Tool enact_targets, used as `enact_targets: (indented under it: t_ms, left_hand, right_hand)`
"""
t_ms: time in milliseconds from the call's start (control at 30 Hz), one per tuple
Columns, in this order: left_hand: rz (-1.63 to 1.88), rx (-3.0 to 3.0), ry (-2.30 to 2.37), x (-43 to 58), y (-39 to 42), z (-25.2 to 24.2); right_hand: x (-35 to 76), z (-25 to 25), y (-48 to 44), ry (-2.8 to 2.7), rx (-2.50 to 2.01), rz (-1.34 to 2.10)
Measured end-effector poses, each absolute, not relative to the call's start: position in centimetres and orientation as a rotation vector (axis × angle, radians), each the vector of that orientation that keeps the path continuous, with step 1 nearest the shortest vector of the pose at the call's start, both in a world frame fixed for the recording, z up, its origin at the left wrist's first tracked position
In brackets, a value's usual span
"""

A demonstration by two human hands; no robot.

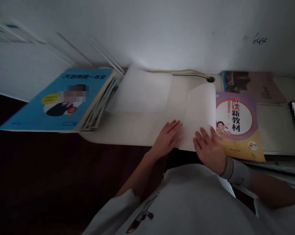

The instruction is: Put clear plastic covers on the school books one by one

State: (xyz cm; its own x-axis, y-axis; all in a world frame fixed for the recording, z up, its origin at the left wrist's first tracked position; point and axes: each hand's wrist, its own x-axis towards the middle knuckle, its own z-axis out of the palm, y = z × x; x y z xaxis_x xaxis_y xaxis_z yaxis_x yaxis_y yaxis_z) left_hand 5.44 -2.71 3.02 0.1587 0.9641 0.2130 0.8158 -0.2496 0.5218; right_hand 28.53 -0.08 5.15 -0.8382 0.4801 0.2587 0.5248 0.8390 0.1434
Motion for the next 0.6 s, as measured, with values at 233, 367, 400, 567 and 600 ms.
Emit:
enact_targets:
  t_ms: [233, 367, 400, 567, 600]
  left_hand:
    - [1.208, 1.351, 1.788, 6.3, -8.0, 1.6]
    - [1.074, 0.890, 1.632, 8.0, -9.9, -0.6]
    - [1.084, 0.915, 1.673, 8.2, -10.1, -0.9]
    - [1.256, 1.803, 2.004, 7.6, -8.7, 0.0]
    - [1.220, 1.954, 2.023, 7.1, -8.0, 0.4]
  right_hand:
    - [28.5, 4.0, 0.0, -2.686, -0.746, -0.394]
    - [28.5, 3.3, -0.2, -2.669, -0.753, -0.360]
    - [28.6, 3.3, -0.2, -2.672, -0.752, -0.350]
    - [28.7, 3.4, -0.2, -2.695, -0.731, -0.365]
    - [28.7, 3.5, -0.2, -2.698, -0.726, -0.369]
